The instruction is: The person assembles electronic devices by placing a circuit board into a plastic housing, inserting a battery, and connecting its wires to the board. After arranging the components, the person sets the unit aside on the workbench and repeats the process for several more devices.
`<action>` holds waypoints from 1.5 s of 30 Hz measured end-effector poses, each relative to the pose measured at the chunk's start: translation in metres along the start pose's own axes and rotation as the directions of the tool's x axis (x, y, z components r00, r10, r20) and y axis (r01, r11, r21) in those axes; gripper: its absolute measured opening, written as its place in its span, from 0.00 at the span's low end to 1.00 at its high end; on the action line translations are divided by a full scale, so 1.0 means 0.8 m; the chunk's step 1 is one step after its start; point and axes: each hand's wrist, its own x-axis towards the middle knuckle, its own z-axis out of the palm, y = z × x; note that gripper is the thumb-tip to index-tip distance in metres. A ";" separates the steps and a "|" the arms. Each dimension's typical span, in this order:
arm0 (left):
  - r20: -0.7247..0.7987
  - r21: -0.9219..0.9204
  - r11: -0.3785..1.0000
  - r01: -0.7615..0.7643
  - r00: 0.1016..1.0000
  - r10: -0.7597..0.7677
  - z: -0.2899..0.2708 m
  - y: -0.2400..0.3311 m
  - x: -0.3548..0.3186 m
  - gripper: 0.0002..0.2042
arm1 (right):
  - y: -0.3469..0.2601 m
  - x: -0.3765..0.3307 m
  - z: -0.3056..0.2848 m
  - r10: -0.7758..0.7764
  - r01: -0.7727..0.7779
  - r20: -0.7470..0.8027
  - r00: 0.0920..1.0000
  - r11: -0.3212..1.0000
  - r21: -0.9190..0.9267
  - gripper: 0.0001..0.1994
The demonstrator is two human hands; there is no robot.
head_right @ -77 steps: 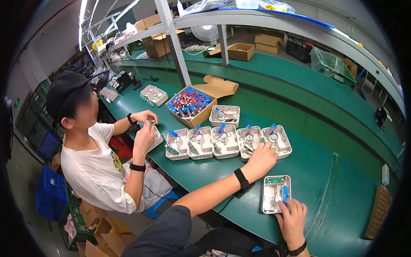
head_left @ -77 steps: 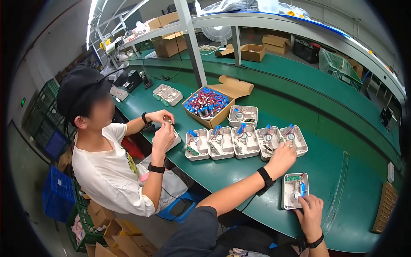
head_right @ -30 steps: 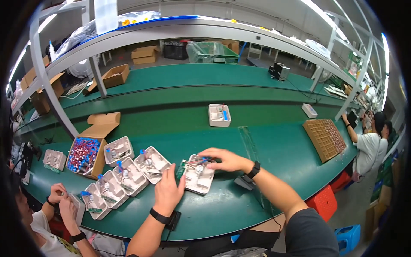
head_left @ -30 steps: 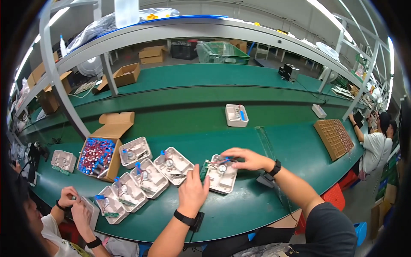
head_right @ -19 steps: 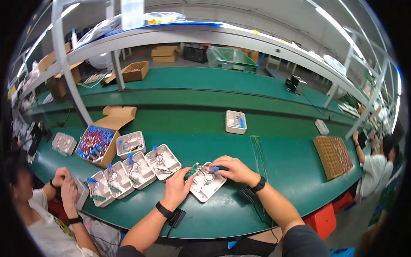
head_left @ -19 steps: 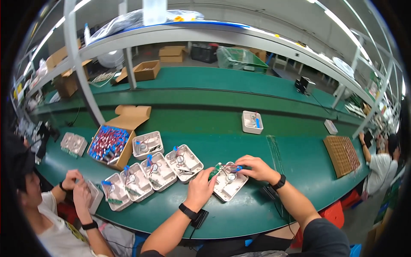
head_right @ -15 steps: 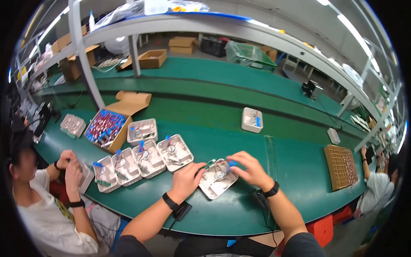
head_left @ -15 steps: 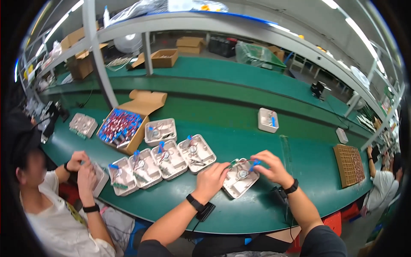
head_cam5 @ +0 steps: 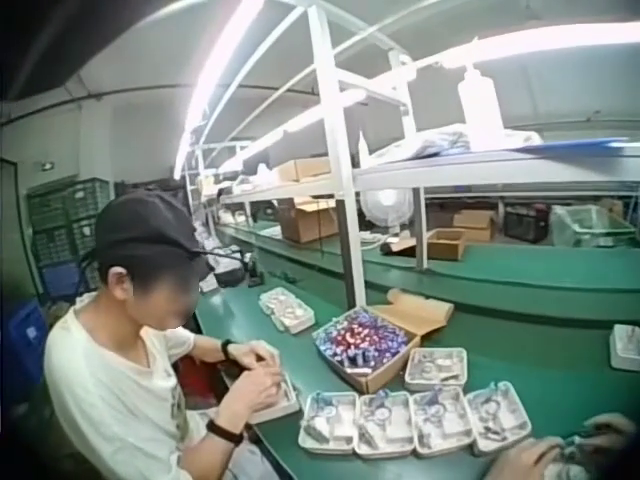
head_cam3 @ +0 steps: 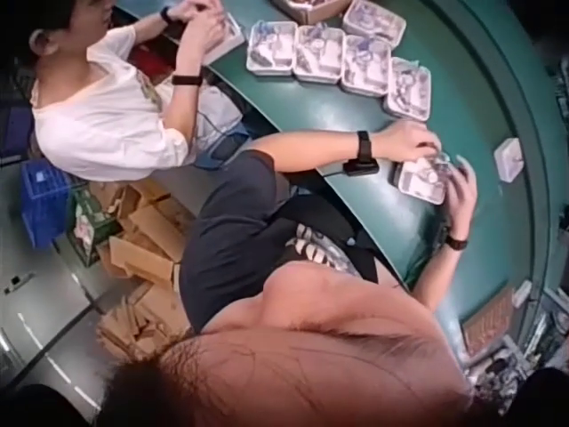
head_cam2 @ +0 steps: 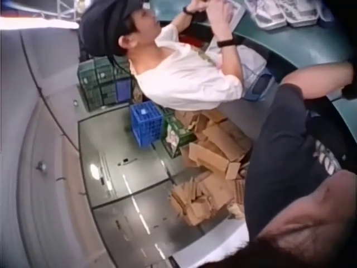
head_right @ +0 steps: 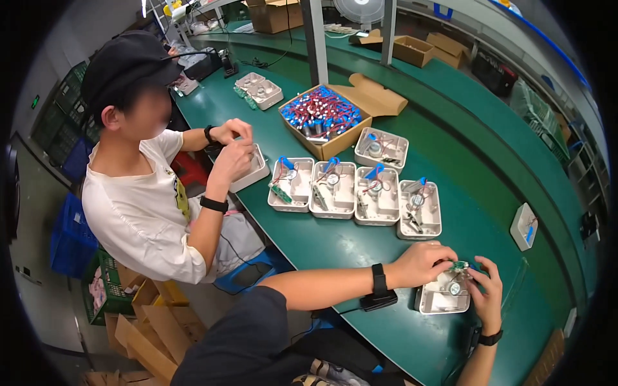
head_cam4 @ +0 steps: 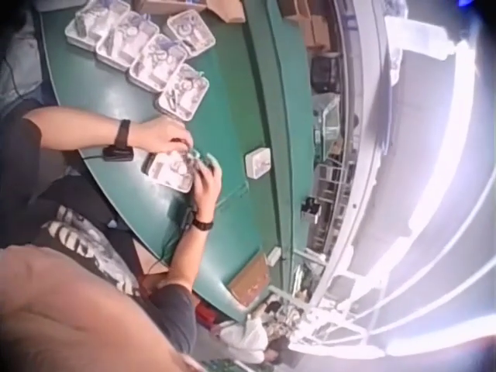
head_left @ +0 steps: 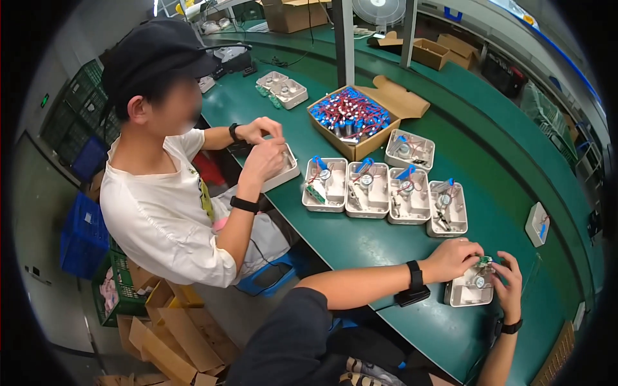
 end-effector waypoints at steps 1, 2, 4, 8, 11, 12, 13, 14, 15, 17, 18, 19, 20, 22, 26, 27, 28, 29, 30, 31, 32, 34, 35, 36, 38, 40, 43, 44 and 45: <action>0.003 -0.017 1.000 0.002 1.000 -0.002 -0.002 0.000 -0.002 0.07 | -0.004 0.005 0.004 -0.048 0.047 0.057 0.997 0.999 0.021 0.18; 0.000 -0.006 1.000 0.014 1.000 -0.014 -0.002 0.001 -0.005 0.07 | -0.005 0.004 0.008 -0.052 0.050 0.062 0.997 0.998 0.037 0.18; 0.050 -0.031 0.999 0.027 0.998 -0.026 0.004 0.000 -0.004 0.06 | 0.003 0.000 0.010 -0.039 0.036 0.079 0.996 0.998 0.044 0.18; 0.070 -0.022 1.000 -0.015 0.997 0.016 0.013 -0.006 -0.003 0.07 | 0.013 -0.005 0.012 -0.090 0.092 0.048 0.995 0.995 -0.033 0.18; 0.091 0.004 0.999 -0.040 0.995 0.040 0.010 -0.011 -0.007 0.09 | 0.015 -0.006 0.020 -0.154 0.154 0.014 0.988 0.982 -0.107 0.18; 0.109 0.017 0.999 -0.041 0.993 0.038 0.009 -0.010 -0.008 0.09 | 0.017 -0.005 0.022 -0.191 0.189 0.003 0.982 0.972 -0.141 0.17; 0.128 0.030 0.999 -0.042 0.991 0.038 0.009 -0.011 -0.007 0.10 | 0.019 -0.005 0.022 -0.227 0.223 -0.007 0.974 0.959 -0.176 0.17; 0.135 0.031 0.998 -0.046 0.990 0.042 0.011 -0.012 -0.005 0.10 | 0.020 -0.006 0.021 -0.225 0.219 -0.014 0.974 0.959 -0.178 0.17; 0.124 0.024 0.998 -0.059 0.991 0.056 0.013 -0.014 -0.003 0.10 | 0.022 -0.007 0.019 -0.232 0.224 -0.014 0.973 0.955 -0.195 0.17; 0.101 0.005 0.997 -0.080 0.992 0.079 0.016 -0.013 -0.002 0.10 | 0.020 -0.010 0.017 -0.240 0.231 -0.010 0.971 0.946 -0.228 0.16; 0.107 0.002 0.997 -0.082 0.991 0.081 0.016 -0.013 -0.001 0.10 | 0.017 -0.010 0.016 -0.235 0.226 -0.015 0.972 0.947 -0.230 0.16; 0.153 -0.007 1.000 -0.015 0.988 0.016 0.016 -0.014 0.000 0.11 | 0.014 -0.012 0.018 -0.249 0.232 -0.036 0.968 0.938 -0.257 0.16; 0.199 -0.013 0.999 0.051 0.979 -0.047 0.014 -0.015 0.000 0.12 | 0.009 -0.011 0.019 -0.264 0.238 -0.057 0.963 0.928 -0.286 0.16; 0.247 -0.020 0.994 0.108 0.964 -0.100 0.008 -0.012 0.000 0.13 | -0.001 -0.007 0.020 -0.281 0.242 -0.079 0.957 0.915 -0.323 0.16; 0.147 0.029 0.997 -0.069 0.987 0.064 0.002 -0.010 -0.006 0.17 | -0.008 -0.005 0.014 -0.373 0.336 -0.059 0.926 0.885 -0.322 0.16; 0.211 0.029 0.999 -0.033 0.977 0.026 0.002 -0.013 -0.010 0.18 | -0.008 -0.009 0.016 -0.384 0.350 -0.056 0.922 0.884 -0.309 0.16; 0.275 0.034 0.999 0.006 0.961 -0.015 0.001 -0.016 -0.014 0.19 | -0.007 -0.014 0.018 -0.395 0.364 -0.053 0.917 0.885 -0.292 0.15; 0.337 0.044 0.998 0.049 0.939 -0.061 0.001 -0.020 -0.016 0.20 | -0.004 -0.014 0.019 -0.405 0.377 -0.052 0.913 0.886 -0.270 0.15; 0.333 0.051 0.997 0.055 0.940 -0.069 0.003 -0.025 -0.012 0.20 | 0.001 -0.010 0.018 -0.409 0.383 -0.051 0.911 0.886 -0.262 0.15; 0.350 0.037 0.998 0.043 0.935 -0.053 0.002 -0.025 -0.010 0.20 | 0.004 -0.013 0.019 -0.385 0.359 -0.065 0.920 0.899 -0.251 0.15; 0.368 0.023 0.999 0.033 0.929 -0.039 0.001 -0.025 -0.007 0.19 | 0.006 -0.016 0.020 -0.361 0.333 -0.080 0.929 0.912 -0.239 0.15; 0.389 0.019 0.999 0.034 0.920 -0.039 0.002 -0.024 -0.007 0.19 | 0.008 -0.020 0.025 -0.332 0.306 -0.099 0.938 0.928 -0.211 0.14; 0.405 0.023 0.999 0.029 0.914 -0.036 0.002 -0.023 -0.008 0.19 | 0.006 -0.025 0.030 -0.297 0.273 -0.118 0.947 0.944 -0.182 0.14; 0.420 0.026 0.999 0.022 0.907 -0.031 0.003 -0.023 -0.008 0.19 | 0.004 -0.028 0.034 -0.263 0.242 -0.138 0.955 0.958 -0.155 0.14; 0.442 0.034 0.999 0.020 0.896 -0.033 0.002 -0.025 -0.007 0.19 | 0.002 -0.031 0.039 -0.222 0.204 -0.161 0.962 0.972 -0.119 0.14; 0.433 0.032 0.998 0.060 0.899 -0.068 0.000 -0.026 -0.008 0.19 | -0.001 -0.033 0.041 -0.150 0.139 -0.167 0.974 0.987 -0.075 0.14; 0.427 0.030 0.995 0.096 0.899 -0.100 0.000 -0.023 -0.006 0.18 | -0.005 -0.036 0.042 -0.114 0.106 -0.173 0.978 0.993 -0.056 0.14; 0.420 0.035 0.994 0.108 0.901 -0.112 -0.001 -0.022 -0.005 0.19 | -0.006 -0.035 0.042 -0.125 0.116 -0.178 0.976 0.991 -0.060 0.14; 0.412 0.039 0.992 0.119 0.902 -0.125 -0.001 -0.021 -0.005 0.19 | -0.006 -0.033 0.042 -0.135 0.125 -0.184 0.974 0.990 -0.064 0.14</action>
